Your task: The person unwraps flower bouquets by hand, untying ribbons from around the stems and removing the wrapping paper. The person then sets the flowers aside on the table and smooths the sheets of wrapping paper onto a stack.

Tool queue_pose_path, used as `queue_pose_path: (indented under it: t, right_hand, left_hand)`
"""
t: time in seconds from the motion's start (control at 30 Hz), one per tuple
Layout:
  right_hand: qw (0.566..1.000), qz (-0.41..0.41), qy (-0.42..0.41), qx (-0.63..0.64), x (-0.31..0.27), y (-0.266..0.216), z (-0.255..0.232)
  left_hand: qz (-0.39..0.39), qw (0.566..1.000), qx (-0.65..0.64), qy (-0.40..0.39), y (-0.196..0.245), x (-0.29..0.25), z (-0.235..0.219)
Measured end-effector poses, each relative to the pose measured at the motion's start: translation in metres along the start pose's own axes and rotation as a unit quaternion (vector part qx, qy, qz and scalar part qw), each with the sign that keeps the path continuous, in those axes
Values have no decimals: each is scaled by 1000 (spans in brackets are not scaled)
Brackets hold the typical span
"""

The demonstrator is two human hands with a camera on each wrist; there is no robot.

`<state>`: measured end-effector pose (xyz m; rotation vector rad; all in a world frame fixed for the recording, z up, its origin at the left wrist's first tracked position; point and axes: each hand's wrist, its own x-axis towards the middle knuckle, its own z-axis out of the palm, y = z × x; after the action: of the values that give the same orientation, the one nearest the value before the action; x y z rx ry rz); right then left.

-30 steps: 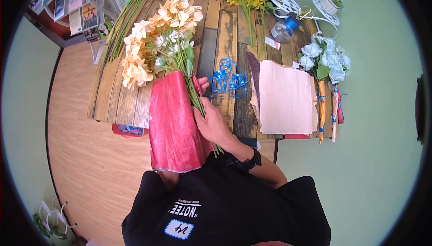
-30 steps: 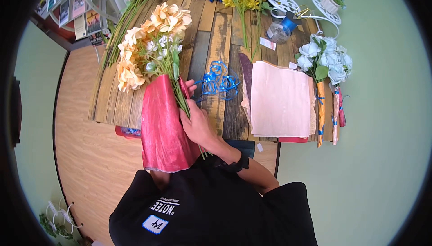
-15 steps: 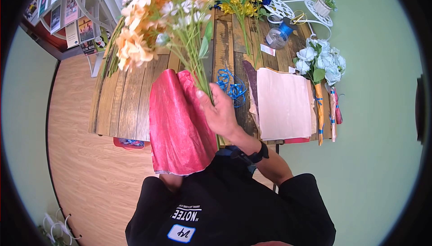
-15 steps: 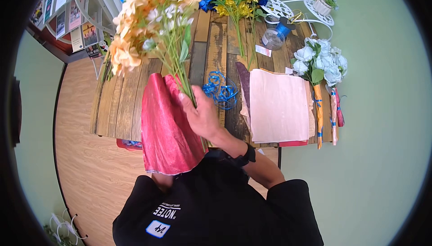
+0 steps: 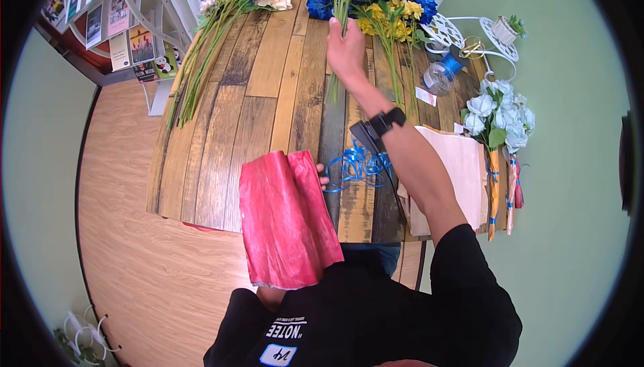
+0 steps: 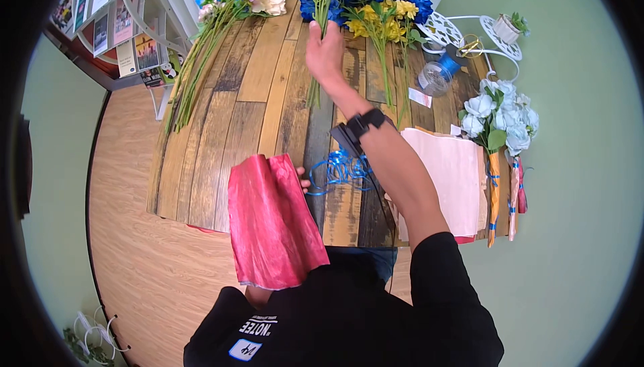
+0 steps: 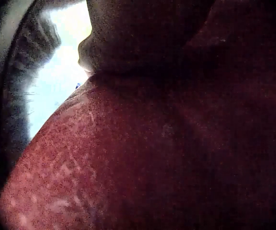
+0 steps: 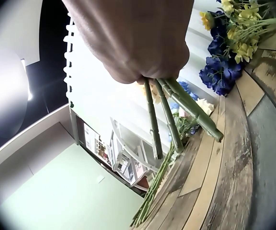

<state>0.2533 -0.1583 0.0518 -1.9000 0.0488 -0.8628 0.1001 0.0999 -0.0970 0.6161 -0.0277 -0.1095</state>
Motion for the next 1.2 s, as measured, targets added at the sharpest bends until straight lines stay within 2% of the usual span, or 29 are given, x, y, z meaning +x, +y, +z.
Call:
queue_pose_path:
  t: [0.03, 0.3, 0.37, 0.5, 0.57, 0.6, 0.67, 0.87, 1.0, 1.2]
  right_hand:
    - [998, -21, 25, -46, 5, 0, 8]
    - [996, 46, 53, -53, 6, 44, 71]
    - [989, 126, 4, -75, 0, 57, 80]
    - [980, 145, 9, -139, 2, 86, 91]
    - [954, 290, -54, -61, 9, 88, 88]
    - [953, 291, -54, -63, 9, 78, 83]
    - [939, 320, -111, -51, 11, 63, 75]
    - [940, 301, -155, -36, 11, 61, 67]
    - [935, 305, -178, -19, 18, 83, 67]
    - [926, 304, -219, -40, 22, 85, 51]
  left_hand:
    - [7, 1000, 4, 3, 1, 4, -3]
    - [56, 997, 42, 31, 16, 23, -26]
    - [72, 995, 50, 37, 20, 28, -30]
    - [104, 991, 68, 55, 29, 29, -40]
    - [116, 988, 75, 64, 29, 28, -44]
    - [122, 987, 78, 67, 28, 29, -46]
    - [134, 984, 86, 74, 28, 28, -48]
    - [179, 973, 110, 93, 34, 22, -52]
    - [207, 963, 129, 110, 38, 10, -54]
    - [243, 945, 161, 149, 40, -31, -61]
